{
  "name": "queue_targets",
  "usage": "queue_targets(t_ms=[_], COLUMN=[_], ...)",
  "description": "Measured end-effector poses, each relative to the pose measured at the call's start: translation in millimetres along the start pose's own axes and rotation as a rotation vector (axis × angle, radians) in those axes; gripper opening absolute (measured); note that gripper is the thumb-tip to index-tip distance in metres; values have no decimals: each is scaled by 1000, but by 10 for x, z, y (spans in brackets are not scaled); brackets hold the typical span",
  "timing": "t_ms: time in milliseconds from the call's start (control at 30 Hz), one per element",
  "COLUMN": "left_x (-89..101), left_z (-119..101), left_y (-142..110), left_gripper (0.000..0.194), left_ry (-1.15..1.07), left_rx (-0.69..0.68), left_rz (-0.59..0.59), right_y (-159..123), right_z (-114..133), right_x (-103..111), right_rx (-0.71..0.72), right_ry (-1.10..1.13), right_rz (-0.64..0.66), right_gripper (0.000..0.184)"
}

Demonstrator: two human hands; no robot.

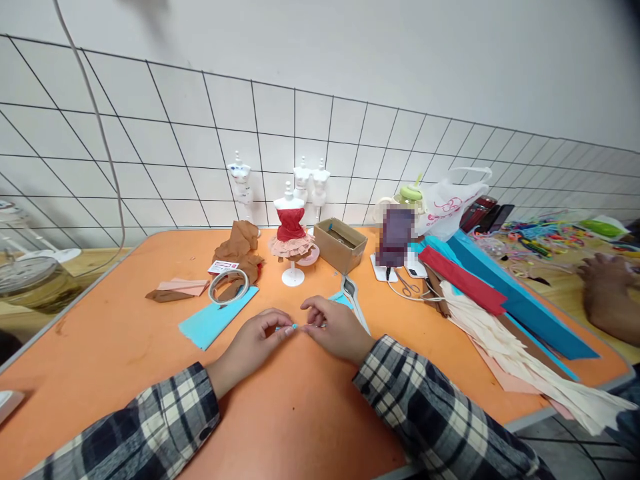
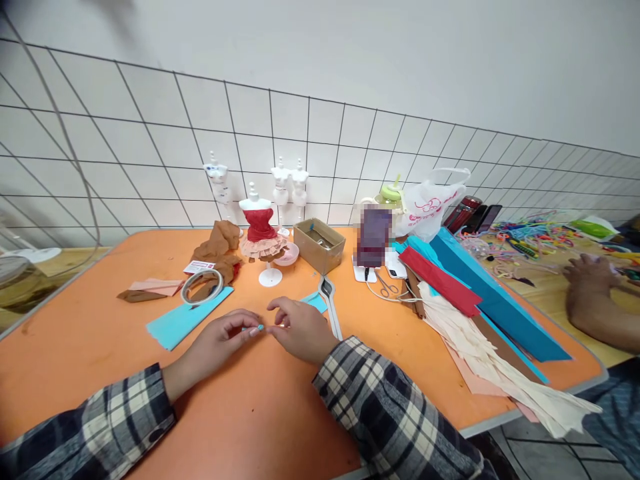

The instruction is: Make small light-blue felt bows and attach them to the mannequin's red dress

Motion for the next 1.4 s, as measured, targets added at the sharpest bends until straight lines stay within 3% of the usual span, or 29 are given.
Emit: queue_targets(t_ms=[100,167,333,467,633,800,933,1233,1400], left_x=[52,68,55,57,60,68,73,117,84], left_z=[50,80,68,59,61,57,63,56,74], left_y=[-16,-25,-26,-30,-37,-36,-45,-66,-67], left_gripper=[26,29,31,32,35,36,35,33,29], left_ry=[-58,-119,-218,-248,-269,-260,-253,-279,-301], left_rx=[51,94,143,151,141,128,126,100,98], left_rz=[-51,-69,-62,-71,-76,-89,-103,-154,-141], right_y=[-20,-30,-6,25,1,-14,-19,-46,-41], right_z=[-59,-85,-195,-98,102,-120,-345,24,39], right_x=[134,148,-66,-188,-95,22,181,-262,-340], right_rx=[-49,-50,-71,5,22,-62,-104,-50,-68], right_ry=[-209,-351,-511,-496,-376,34,187,0,-84], right_rz=[67,110,220,239,108,5,-123,118,177], right_gripper=[14,17,12,9,16,20,24,32,32])
Point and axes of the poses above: each hand's wrist, its own y-axis towards the middle knuckle, its own x-axis out of the back of the hand, z = x × y, the point moved 10 cm from there along y, towards the middle knuckle, and after that the axes turned 13 degrees about z, right-handed, at the moved point
